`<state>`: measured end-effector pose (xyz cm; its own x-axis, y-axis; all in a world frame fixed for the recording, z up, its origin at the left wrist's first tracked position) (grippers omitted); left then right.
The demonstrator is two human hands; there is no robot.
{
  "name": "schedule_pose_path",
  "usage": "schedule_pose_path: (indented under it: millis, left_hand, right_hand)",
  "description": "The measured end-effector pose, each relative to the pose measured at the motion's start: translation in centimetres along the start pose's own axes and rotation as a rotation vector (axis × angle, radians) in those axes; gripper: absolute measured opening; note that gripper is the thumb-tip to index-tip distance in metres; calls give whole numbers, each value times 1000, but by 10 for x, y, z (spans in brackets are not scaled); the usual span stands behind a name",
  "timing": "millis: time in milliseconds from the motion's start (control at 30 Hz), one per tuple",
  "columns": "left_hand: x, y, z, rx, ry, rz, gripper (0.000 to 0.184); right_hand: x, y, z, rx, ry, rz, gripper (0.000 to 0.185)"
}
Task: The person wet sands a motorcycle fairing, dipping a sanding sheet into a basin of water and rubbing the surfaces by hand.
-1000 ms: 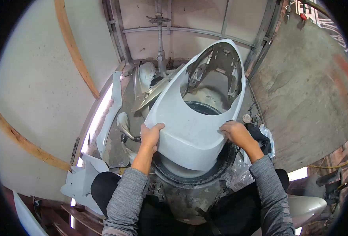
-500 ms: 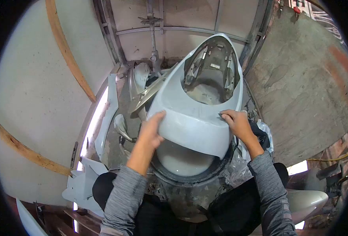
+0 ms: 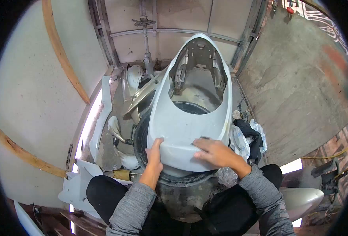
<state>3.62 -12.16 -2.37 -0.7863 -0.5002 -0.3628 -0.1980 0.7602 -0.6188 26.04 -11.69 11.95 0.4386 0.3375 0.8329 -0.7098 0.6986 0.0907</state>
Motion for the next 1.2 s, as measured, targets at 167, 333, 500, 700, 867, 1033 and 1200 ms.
schedule_pose_path:
  millis: [167, 333, 500, 700, 867, 1033, 1200]
  left_hand:
    - [19, 33, 40, -47, -166, 165, 58]
    - [20, 39, 43, 49, -261, 162, 59]
    - [2, 33, 11, -57, -70, 82, 68]
    - [-35, 24, -11, -73, -115, 112, 70]
    - [-41, 31, -22, -42, -72, 74, 68]
    - [-60, 40, -34, 34, -162, 123, 104]
    - [-99, 26, -59, -52, -175, 216, 69]
  right_hand:
    - [-23, 25, -31, -308, -157, 257, 73]
    - [-36, 20, -22, -101, -431, 136, 85]
    - [-13, 15, -9, -10, -358, 93, 88]
    - [12, 10, -5, 47, -251, 0, 66]
    - [27, 19, 4, -9, -184, 24, 40]
    - [42, 17, 3, 61, -280, -102, 74]
    - [68, 15, -14, -41, -222, -61, 70]
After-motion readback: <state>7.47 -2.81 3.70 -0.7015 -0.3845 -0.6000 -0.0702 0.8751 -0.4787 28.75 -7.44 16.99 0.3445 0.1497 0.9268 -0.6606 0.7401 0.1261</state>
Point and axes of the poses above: each hand's wrist, its own y-axis towards the middle knuckle, its own x-axis out of the back of the hand, z = x × y, the point moved 6 cm from there along y, towards the middle knuckle, and after that the axes turned 2 degrees about z, right-handed, at the moved point
